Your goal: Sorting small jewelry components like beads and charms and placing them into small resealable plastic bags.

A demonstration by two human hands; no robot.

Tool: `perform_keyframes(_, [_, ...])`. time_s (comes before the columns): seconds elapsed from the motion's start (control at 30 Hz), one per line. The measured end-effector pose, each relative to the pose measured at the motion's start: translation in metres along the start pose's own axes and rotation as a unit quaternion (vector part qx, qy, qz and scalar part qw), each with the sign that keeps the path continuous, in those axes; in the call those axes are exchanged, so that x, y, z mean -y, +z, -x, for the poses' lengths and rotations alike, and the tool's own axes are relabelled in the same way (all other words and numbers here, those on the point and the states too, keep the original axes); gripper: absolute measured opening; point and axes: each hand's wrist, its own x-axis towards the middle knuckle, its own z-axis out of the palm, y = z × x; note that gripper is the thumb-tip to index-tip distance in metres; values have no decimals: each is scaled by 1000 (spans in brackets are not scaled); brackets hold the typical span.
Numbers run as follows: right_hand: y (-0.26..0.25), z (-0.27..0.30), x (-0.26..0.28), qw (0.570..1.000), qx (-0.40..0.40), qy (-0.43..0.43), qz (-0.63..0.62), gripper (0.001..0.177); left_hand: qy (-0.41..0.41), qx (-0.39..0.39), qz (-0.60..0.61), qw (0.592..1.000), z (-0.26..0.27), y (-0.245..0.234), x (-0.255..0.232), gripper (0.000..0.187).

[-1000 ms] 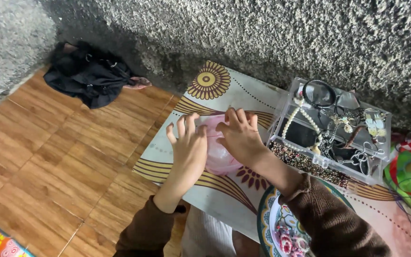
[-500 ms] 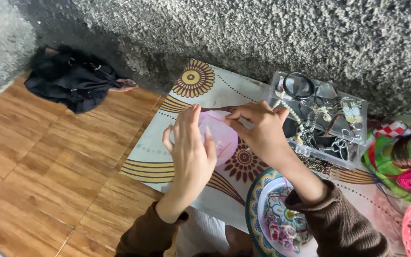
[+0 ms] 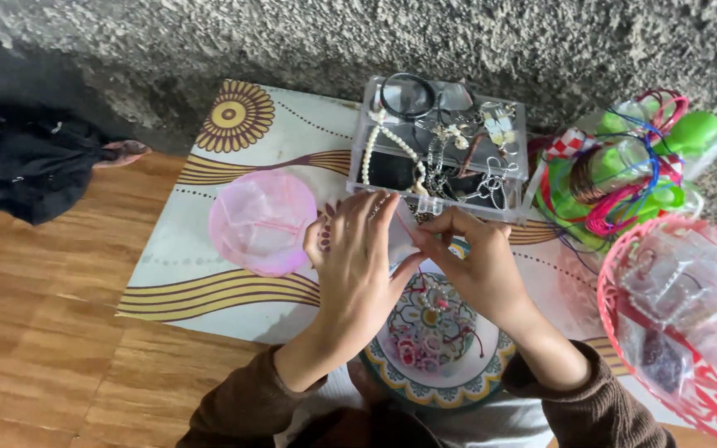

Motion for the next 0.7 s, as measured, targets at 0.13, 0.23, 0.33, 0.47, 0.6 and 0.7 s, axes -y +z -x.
perform_keyframes(0.13, [-19,22,-12,1000,-23,17,6,11,19,22,28,999,2,24,-7,82])
perform_keyframes(0.23, [-28,33,-24,995,-18,64,78,21,41,36,34,998,-5,45,1,78])
perform_keyframes(0.33, [-25,38,-35,973,162,116,117,17,68,57,54,995,-14,66,16,72])
perform_keyframes(0.47, [-12,33,-43,906,324,133,240,35,135,66,144,978,-28,80,25,58])
perform_keyframes(0.6, [-1,19,-49,882,385,140,232,31,138,96,368,914,-32,91,36,24])
perform_keyframes(0.7, [-8,6,-39,877,425,158,161,26,50,165,569,804,-30,79,37,32])
